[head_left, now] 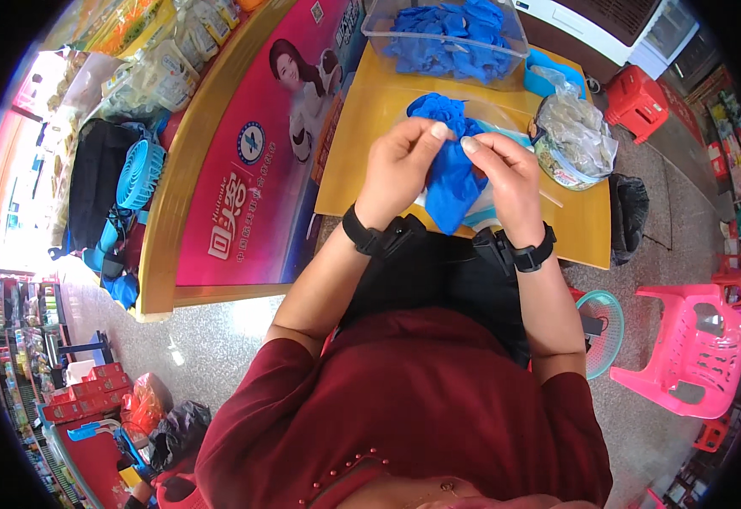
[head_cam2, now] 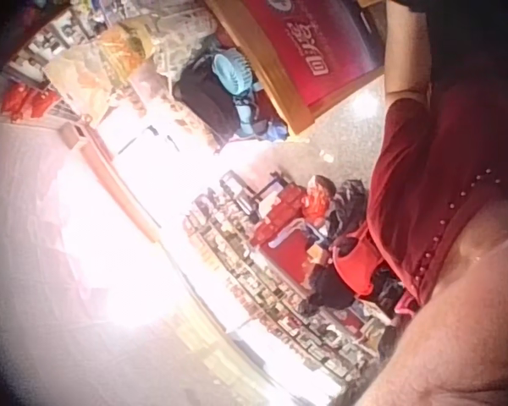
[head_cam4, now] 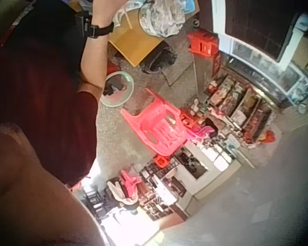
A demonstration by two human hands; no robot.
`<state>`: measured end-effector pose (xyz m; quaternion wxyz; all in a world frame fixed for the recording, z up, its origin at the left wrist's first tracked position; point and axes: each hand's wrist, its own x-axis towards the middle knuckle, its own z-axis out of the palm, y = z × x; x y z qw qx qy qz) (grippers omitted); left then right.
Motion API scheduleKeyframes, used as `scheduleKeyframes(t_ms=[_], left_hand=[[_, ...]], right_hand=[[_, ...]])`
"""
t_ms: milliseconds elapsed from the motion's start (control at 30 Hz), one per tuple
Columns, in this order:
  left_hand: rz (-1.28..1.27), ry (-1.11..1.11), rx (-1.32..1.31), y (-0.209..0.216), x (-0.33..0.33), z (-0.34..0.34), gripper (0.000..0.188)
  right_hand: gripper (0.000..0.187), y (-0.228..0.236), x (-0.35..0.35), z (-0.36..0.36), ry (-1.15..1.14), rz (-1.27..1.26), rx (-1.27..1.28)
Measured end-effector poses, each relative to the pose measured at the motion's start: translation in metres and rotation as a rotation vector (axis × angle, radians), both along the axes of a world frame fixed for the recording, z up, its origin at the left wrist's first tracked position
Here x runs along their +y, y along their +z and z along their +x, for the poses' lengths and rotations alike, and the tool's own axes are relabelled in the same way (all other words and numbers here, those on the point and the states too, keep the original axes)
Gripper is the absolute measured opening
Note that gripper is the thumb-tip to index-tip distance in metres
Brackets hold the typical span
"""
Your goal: The person stands at a table in a shop and assembles a blue, flower-shaped item. They use a wooden stick to insert into the center of the blue object, then wrap a white paper or plastic sheet around the base of the stick to secure it.
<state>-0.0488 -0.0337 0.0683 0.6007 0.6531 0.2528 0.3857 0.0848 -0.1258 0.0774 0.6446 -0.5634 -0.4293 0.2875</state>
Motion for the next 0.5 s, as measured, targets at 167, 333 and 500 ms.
scheduleKeyframes(t_ms=[167,333,500], left_hand=[[-0.196,-0.084,-0.174,-0.003,0.007,0.001,0.024],[-0.4,-0.234,-0.217,-0.008,0.022,-0.004,0.022],[-0.444,-0.27,-0.048,-0.005,0.02,-0.009,0.02]], right_hand=[[0.014,-0.007,-0.001,-0.001,-0.051,0.038,-0.084],[0.034,0.012,-0.01,-0.001,-0.066,0.258,-0.859],[0.013,-0.001,-0.009,-0.002,-0.083,0.332,-0.879]])
